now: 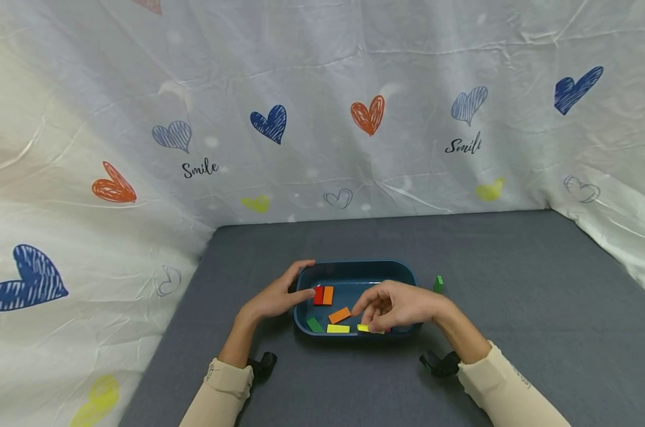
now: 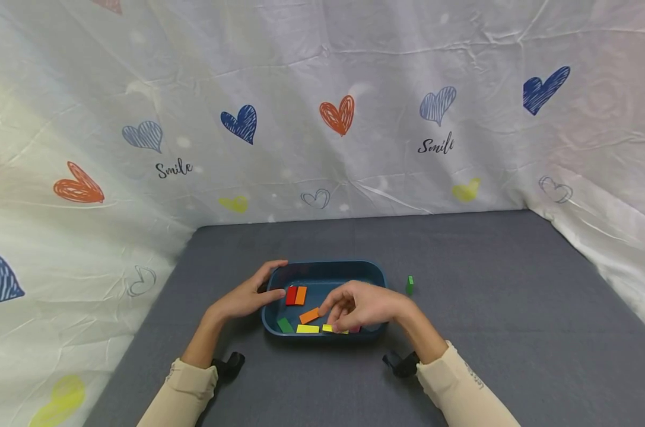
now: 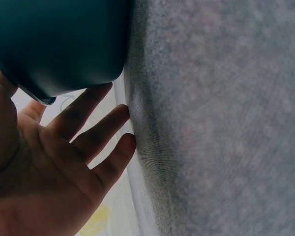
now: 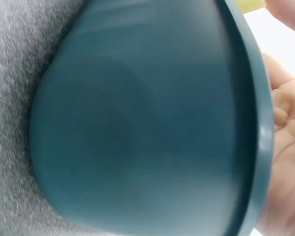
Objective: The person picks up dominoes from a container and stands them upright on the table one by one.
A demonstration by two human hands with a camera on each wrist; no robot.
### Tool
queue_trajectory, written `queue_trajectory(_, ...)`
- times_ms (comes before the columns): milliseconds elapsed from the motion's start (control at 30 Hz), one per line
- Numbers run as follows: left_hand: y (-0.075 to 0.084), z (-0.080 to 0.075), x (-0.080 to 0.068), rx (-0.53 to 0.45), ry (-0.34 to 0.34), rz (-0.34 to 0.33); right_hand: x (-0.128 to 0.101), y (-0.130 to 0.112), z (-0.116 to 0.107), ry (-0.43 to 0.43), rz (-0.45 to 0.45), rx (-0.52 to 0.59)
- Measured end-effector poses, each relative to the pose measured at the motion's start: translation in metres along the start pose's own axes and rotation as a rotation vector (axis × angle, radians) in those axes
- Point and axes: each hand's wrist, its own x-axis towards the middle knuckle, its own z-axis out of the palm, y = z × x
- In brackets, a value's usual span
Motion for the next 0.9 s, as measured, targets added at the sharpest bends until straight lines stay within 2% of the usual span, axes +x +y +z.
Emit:
queue_trajectory(267,0.001,0.000,-0.001,-0.003,-0.008,0.005,-0.015,0.002,-0.012,0.089,-0.095,0.084)
queue_trajectory(567,0.002,-0.001,-0.001,-0.023,-0.012,0.005,-0.030,0.003,-0.019,0.236,-0.193,0.074)
queue_trajectory(900,0.001,-0.001,-0.001,-0.047,-0.028,0.013,-0.055,0.008,-0.027,0.413,-0.197,0.010)
